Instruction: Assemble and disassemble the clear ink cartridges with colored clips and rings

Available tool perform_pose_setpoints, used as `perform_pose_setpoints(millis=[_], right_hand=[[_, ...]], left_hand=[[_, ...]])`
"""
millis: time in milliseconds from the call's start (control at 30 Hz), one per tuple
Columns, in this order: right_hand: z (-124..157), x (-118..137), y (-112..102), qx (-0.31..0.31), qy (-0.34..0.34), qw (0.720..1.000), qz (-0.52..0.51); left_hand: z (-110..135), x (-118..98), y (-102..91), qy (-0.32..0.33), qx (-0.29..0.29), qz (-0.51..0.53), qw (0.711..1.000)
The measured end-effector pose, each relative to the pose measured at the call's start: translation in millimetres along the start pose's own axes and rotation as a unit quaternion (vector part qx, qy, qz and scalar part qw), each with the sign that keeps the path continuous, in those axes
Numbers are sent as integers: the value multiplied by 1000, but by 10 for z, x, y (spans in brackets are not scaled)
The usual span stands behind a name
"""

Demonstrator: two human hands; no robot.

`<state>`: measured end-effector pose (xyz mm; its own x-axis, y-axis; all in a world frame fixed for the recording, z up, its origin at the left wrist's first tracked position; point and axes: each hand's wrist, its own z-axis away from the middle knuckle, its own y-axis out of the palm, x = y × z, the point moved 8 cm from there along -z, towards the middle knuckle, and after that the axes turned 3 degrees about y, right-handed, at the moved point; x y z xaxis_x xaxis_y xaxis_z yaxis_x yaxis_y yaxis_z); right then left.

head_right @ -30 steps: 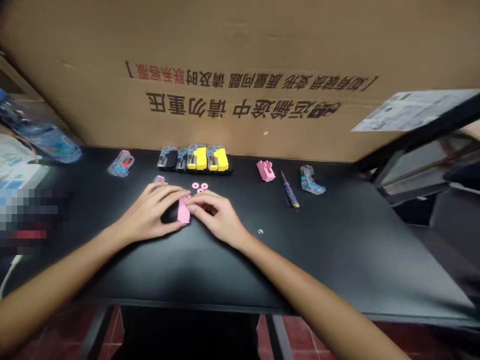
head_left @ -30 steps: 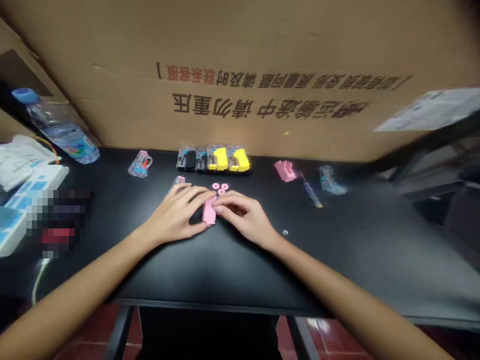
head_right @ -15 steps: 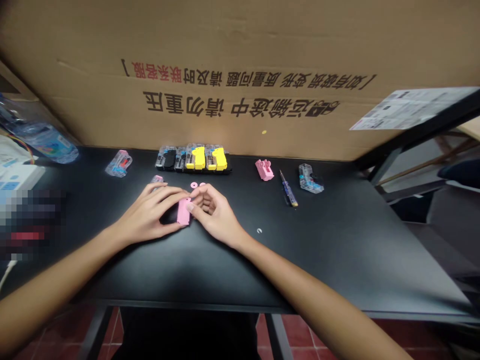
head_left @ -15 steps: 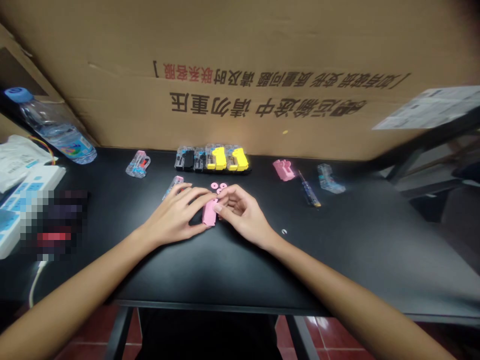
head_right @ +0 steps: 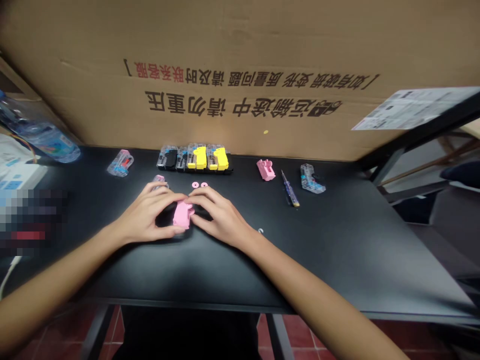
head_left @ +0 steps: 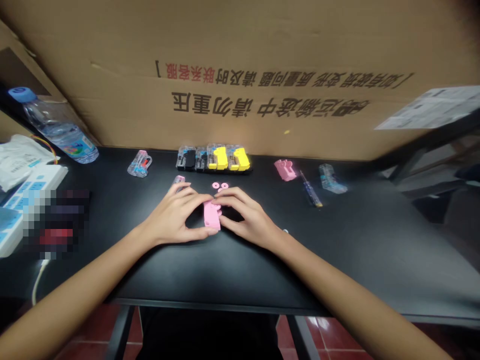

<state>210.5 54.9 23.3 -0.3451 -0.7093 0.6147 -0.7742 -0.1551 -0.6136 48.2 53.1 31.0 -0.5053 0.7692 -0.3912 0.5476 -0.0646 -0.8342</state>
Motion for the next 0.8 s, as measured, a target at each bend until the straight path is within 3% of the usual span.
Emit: perform_pose_setpoints(millis=[167, 533, 800], right_hand=[[-26, -83, -21, -28, 70, 997, -25], [-29, -98, 91, 42, 99, 994, -21], [-12, -212, -10, 28, 85, 986, 141]], left_hand=[[5, 35, -28, -12, -18, 2, 1000], [-15, -22, -30, 15, -2, -18, 1000], [11, 159, -10, -46, 0, -47, 998]])
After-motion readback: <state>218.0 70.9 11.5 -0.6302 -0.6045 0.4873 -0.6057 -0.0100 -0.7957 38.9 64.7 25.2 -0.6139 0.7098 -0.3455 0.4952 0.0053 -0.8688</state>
